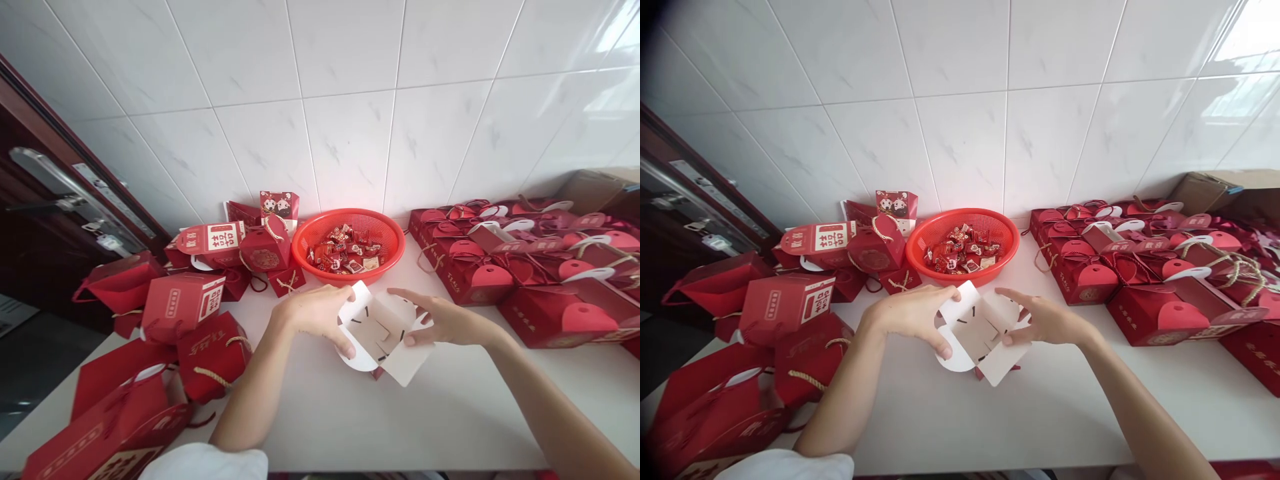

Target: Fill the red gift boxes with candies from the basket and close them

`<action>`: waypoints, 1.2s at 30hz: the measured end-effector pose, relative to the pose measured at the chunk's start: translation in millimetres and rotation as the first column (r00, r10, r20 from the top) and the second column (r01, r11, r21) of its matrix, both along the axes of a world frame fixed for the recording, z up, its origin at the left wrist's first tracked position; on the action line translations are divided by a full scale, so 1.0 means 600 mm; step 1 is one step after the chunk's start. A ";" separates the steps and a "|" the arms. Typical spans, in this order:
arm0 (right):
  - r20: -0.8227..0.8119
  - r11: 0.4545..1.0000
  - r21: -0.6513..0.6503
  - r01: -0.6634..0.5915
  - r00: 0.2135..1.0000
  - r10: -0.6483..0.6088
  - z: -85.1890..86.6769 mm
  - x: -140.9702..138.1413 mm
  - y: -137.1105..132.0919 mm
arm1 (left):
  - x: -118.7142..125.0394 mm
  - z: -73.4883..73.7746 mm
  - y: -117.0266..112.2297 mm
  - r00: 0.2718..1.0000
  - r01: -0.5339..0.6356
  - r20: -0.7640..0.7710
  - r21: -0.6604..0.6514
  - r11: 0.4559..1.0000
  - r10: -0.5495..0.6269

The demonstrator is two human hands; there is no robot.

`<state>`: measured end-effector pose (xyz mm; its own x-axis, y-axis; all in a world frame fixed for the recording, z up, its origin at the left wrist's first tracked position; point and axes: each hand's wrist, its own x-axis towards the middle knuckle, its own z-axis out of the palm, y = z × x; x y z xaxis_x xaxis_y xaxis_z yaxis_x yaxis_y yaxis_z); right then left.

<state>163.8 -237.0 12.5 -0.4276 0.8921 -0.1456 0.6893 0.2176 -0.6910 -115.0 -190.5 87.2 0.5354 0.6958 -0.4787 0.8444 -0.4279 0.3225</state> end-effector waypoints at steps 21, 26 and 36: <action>-0.169 0.978 0.210 0.007 0.985 0.029 0.020 0.007 0.088 | -0.042 0.012 0.014 0.963 -0.211 0.200 0.142 0.967 0.180; -0.342 0.919 0.351 0.180 0.938 -0.053 0.056 -0.011 0.151 | -0.037 0.015 0.064 0.877 -0.254 0.462 0.209 0.944 0.134; -0.711 0.890 0.119 0.439 0.664 -0.232 0.013 -0.114 0.292 | 0.059 -0.044 0.318 0.929 -0.267 0.312 0.186 0.946 0.201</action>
<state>95.5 -62.0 20.5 0.0199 0.9507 0.3095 0.1353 0.3041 -0.9430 -79.3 0.1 60.8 0.4346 0.8881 -0.1496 0.8153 -0.3174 0.4843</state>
